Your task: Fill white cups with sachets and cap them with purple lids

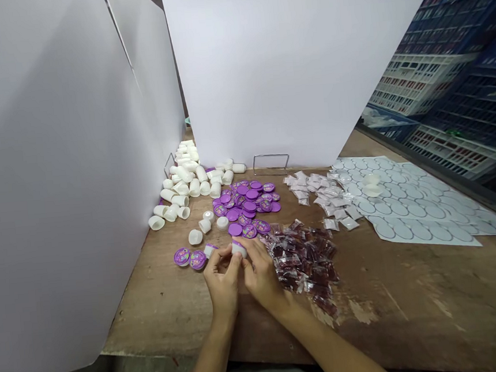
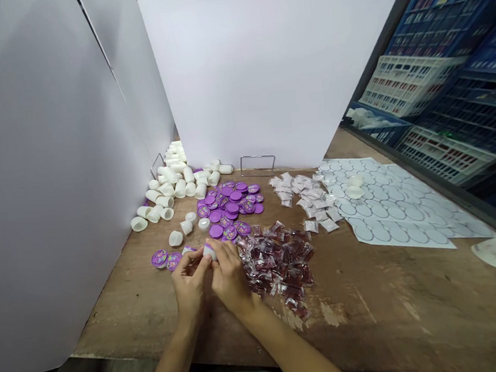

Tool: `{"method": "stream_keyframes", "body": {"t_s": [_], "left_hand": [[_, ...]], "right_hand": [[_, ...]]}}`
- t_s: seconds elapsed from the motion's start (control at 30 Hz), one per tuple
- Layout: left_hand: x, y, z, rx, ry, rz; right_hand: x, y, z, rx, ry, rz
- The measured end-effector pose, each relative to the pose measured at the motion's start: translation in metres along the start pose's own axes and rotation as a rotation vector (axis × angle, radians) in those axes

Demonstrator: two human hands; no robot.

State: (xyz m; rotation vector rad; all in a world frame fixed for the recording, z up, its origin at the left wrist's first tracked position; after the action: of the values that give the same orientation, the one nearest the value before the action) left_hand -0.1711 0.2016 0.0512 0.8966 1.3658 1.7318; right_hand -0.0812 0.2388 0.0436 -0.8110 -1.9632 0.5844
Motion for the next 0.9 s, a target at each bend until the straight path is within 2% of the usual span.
{"method": "stream_keyframes", "body": {"t_s": [0.07, 0.17, 0.27, 0.33, 0.37, 0.4, 0.5, 0.57, 0.63, 0.7, 0.8, 0.9], "left_hand": [[0.000, -0.004, -0.005, -0.001, -0.008, -0.033], [-0.001, -0.013, -0.018, 0.070, -0.134, -0.051], [-0.004, -0.025, -0.036, 0.333, -0.263, 0.041], [-0.005, -0.031, -0.047, 0.545, -0.291, 0.136], [-0.005, -0.033, -0.051, 0.637, -0.302, 0.188], [-0.004, -0.035, -0.054, 0.715, -0.307, 0.242], [0.002, -0.038, -0.060, 0.877, -0.264, 0.374], [0.008, -0.039, -0.064, 0.930, -0.195, 0.406], [0.011, -0.038, -0.067, 0.962, -0.140, 0.406], [0.012, -0.034, -0.069, 1.003, -0.096, 0.410], [0.018, -0.020, -0.066, 1.082, -0.037, 0.436], [0.045, -0.003, -0.059, 1.197, -0.025, 0.399]], "right_hand": [[-0.004, 0.001, 0.005, -0.008, -0.040, -0.001], [-0.013, 0.002, 0.008, -0.021, -0.134, -0.014], [-0.011, 0.005, 0.002, 0.017, -0.335, -0.058], [0.003, 0.016, -0.010, 0.024, -0.485, -0.062], [0.014, 0.026, -0.017, -0.016, -0.515, -0.013], [0.028, 0.039, -0.025, -0.103, -0.511, 0.084], [0.067, 0.088, -0.047, -0.478, -0.380, 0.475], [0.084, 0.117, -0.055, -0.594, -0.354, 0.582], [0.090, 0.135, -0.057, -0.604, -0.376, 0.588], [0.088, 0.143, -0.053, -0.606, -0.403, 0.582], [0.078, 0.142, -0.047, -0.602, -0.434, 0.560], [0.074, 0.140, -0.049, -0.594, -0.432, 0.536]]}}
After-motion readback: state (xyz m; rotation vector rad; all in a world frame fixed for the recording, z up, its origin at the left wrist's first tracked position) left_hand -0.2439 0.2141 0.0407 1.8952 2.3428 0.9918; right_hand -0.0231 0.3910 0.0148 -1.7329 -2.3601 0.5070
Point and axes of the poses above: each hand's wrist, its own x-axis towards the middle knuckle, its own z-axis out of the palm, y = z × x, the point moved 1 cm from there along x, towards the middle knuckle, and after that the axes turned 8 degrees about -y, right-handed, at the moved point
